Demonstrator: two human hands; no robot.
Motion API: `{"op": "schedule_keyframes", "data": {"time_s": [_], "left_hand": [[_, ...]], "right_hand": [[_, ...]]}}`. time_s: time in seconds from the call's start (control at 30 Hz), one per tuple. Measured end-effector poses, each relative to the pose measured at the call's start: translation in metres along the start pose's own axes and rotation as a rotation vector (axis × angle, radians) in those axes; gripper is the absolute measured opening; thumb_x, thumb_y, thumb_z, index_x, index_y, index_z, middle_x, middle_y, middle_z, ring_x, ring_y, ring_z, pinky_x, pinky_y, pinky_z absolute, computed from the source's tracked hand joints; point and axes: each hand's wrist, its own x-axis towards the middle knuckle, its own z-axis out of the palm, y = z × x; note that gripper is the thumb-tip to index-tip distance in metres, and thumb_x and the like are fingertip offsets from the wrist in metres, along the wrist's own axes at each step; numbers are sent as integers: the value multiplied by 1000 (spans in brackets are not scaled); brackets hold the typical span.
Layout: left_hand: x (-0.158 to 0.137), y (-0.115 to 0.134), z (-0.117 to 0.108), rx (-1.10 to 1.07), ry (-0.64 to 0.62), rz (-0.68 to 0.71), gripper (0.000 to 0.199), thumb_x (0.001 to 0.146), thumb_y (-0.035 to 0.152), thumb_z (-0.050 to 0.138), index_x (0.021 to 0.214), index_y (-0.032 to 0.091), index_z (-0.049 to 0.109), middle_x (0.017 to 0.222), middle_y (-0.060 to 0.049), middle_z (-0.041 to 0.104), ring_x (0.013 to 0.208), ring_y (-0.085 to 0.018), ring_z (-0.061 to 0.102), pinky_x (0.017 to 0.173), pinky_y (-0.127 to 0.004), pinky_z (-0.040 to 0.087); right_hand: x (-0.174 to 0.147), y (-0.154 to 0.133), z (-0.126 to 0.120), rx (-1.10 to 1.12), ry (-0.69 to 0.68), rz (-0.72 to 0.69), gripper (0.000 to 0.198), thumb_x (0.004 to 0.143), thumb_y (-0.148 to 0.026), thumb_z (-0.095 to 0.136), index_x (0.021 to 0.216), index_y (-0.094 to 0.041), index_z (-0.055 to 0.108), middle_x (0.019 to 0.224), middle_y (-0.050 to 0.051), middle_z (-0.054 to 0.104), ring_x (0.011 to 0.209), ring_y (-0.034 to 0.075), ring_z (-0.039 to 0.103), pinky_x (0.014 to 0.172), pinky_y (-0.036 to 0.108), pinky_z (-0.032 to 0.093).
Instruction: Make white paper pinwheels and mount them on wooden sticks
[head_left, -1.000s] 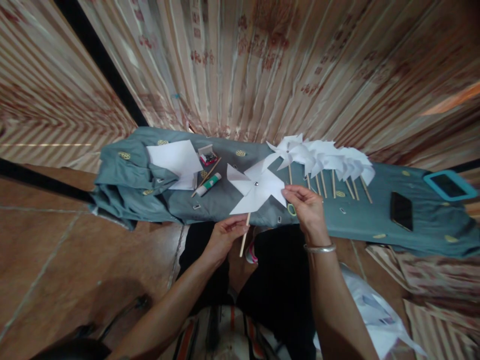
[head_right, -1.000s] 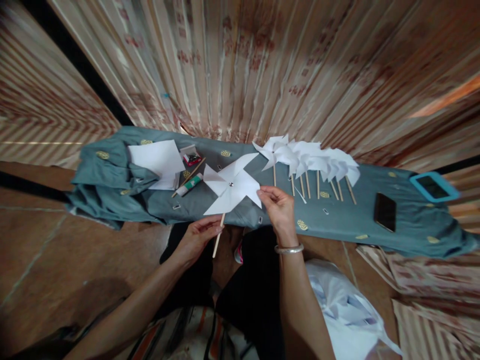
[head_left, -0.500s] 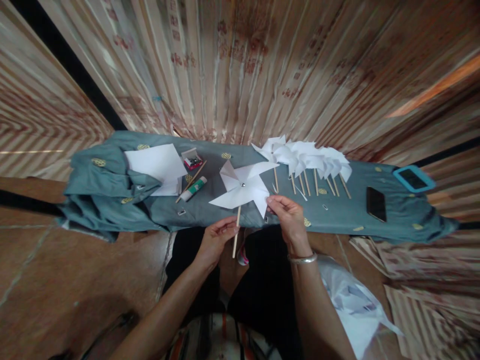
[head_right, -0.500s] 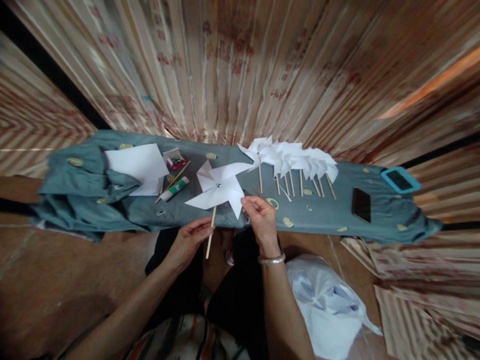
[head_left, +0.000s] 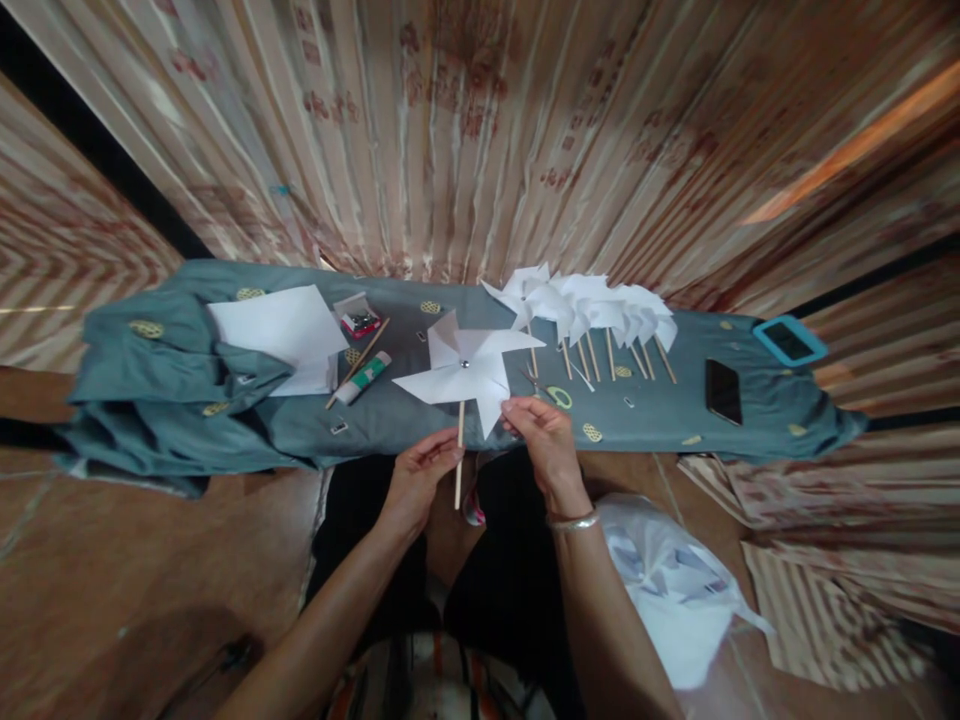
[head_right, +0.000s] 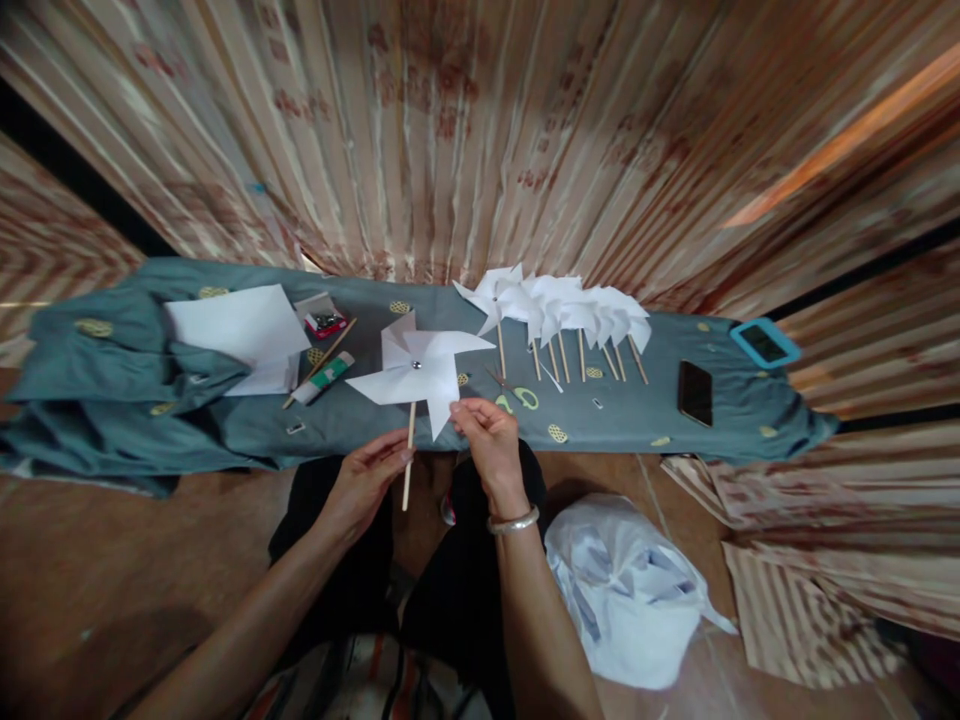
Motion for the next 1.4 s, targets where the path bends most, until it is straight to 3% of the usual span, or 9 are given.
{"op": "schedule_keyframes", "data": {"time_s": [0.17, 0.5, 1.4], "left_hand": [[1, -2, 1, 13, -20, 1, 41, 49, 27, 91, 86, 17, 77, 82, -5, 76, 78, -15, 67, 86, -30, 51], [1, -2, 5, -20, -16, -45, 44, 45, 29, 94, 84, 18, 77, 78, -2, 76, 73, -12, 66, 78, -25, 51], [-3, 1, 3, -3, -87, 8, 38, 53, 29, 90, 87, 17, 78, 84, -7, 78, 78, -19, 71, 86, -34, 53]], "right_hand": [[-3, 3, 1, -13, -12, 12, 29, 60, -46, 80, 71, -20, 70, 61, -1, 67, 55, 12, 56, 59, 28, 46], [-13, 6, 7, 27, -58, 34, 26, 61, -44, 81, 68, -20, 72, 62, 0, 70, 58, 13, 58, 62, 28, 47], [-20, 11, 24, 44, -172, 66, 29, 59, -42, 83, 59, -19, 65, 55, -4, 63, 55, 10, 54, 58, 24, 43]]}}
